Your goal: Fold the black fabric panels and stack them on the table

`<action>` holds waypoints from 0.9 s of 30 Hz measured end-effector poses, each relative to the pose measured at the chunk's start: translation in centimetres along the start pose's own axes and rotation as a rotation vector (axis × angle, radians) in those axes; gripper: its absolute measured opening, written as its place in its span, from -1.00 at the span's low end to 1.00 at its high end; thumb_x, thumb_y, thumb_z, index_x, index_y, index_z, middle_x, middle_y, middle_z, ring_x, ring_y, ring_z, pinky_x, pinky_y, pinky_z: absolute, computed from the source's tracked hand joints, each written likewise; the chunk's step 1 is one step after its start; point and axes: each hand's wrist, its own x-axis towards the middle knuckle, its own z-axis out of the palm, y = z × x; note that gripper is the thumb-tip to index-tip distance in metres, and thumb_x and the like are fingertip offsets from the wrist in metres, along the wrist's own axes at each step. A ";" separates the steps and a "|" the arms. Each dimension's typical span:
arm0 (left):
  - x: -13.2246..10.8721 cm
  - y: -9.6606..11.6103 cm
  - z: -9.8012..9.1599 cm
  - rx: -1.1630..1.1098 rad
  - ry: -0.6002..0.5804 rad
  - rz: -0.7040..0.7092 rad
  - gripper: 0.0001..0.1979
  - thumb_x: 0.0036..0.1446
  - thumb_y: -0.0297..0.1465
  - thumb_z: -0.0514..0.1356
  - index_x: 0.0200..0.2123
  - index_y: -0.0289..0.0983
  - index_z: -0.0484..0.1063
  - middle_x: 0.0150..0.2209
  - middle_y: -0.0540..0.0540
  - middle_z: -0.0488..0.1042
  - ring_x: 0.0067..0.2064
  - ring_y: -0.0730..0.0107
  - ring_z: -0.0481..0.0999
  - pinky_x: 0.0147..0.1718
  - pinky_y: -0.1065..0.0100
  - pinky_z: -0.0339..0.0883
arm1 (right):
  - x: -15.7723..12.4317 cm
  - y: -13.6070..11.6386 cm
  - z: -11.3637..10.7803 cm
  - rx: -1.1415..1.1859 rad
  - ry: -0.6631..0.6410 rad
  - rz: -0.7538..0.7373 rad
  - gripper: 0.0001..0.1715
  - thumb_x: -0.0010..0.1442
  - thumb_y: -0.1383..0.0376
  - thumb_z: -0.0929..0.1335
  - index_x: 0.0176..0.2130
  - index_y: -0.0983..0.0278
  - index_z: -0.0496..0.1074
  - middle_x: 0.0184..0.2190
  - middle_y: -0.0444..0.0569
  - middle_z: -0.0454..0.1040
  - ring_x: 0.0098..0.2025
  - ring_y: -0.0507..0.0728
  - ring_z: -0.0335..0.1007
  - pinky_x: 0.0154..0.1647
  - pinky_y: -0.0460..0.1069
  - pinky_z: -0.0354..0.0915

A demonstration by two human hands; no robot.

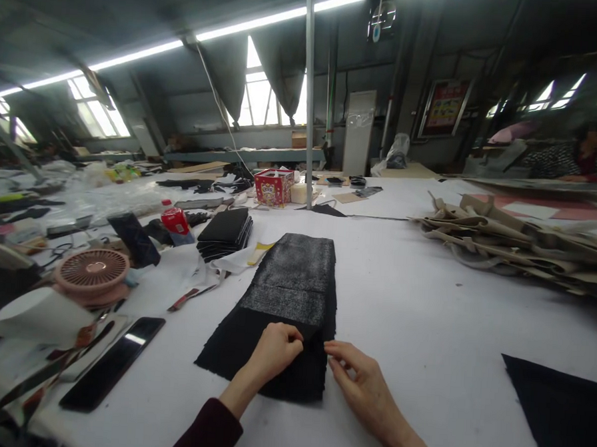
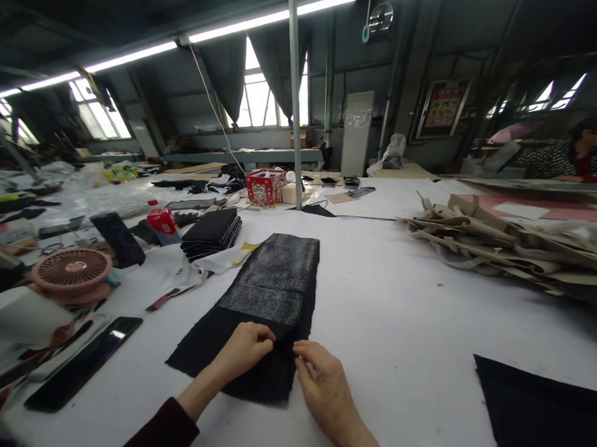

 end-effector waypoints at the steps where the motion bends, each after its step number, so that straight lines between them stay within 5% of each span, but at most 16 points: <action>1: 0.1 -0.2 -0.1 -0.027 -0.010 0.007 -0.68 0.02 -0.44 0.07 -0.30 -0.22 0.63 -0.34 -0.02 0.61 -0.29 0.32 0.56 -0.28 0.41 0.31 | 0.6 0.1 0.5 -0.005 -0.007 -0.019 -0.70 0.30 0.23 0.26 -0.12 0.20 0.55 -0.05 0.03 0.54 0.00 0.18 0.45 0.08 0.09 0.36; 9: 0.6 -1.1 -0.5 -0.188 -0.092 0.074 -0.68 -0.02 -0.45 0.08 -0.31 -0.24 0.63 -0.37 0.01 0.60 -0.32 0.36 0.53 -0.29 0.42 0.30 | 2.6 0.7 2.5 -0.088 0.059 -0.130 -0.71 0.23 0.32 0.26 -0.14 0.21 0.54 -0.14 0.05 0.52 -0.06 0.18 0.43 0.01 0.09 0.36; 18: 1.2 -2.6 -0.3 -0.409 -0.143 0.003 -0.78 -0.08 -0.45 0.13 -0.40 -0.27 0.58 -0.49 0.02 0.50 -0.41 0.38 0.45 -0.37 0.42 0.24 | 2.2 2.5 3.7 -0.135 0.124 0.063 -0.63 0.16 0.37 0.24 -0.05 0.27 0.46 -0.39 -0.09 0.49 -0.43 0.08 0.40 -0.36 -0.02 0.35; 22: 1.5 -3.8 0.4 -0.586 -0.171 -0.040 -0.82 -0.08 -0.43 0.14 -0.41 -0.30 0.55 -0.54 0.04 0.44 -0.46 0.41 0.42 -0.41 0.43 0.22 | 2.5 2.0 3.7 -0.163 0.168 -0.013 -0.73 0.25 0.36 0.22 -0.15 0.26 0.47 -0.28 -0.02 0.49 -0.26 0.12 0.41 -0.21 0.02 0.34; 27: 1.4 -3.9 0.5 -0.859 -0.170 -0.081 -0.92 -0.13 -0.46 0.23 -0.48 -0.33 0.52 -0.56 0.02 0.43 -0.49 0.42 0.39 -0.45 0.43 0.23 | 3.0 1.3 3.9 -0.402 -0.003 -0.228 -0.71 0.23 0.47 0.25 -0.24 0.20 0.51 -0.14 -0.04 0.52 -0.12 0.18 0.34 -0.13 0.09 0.22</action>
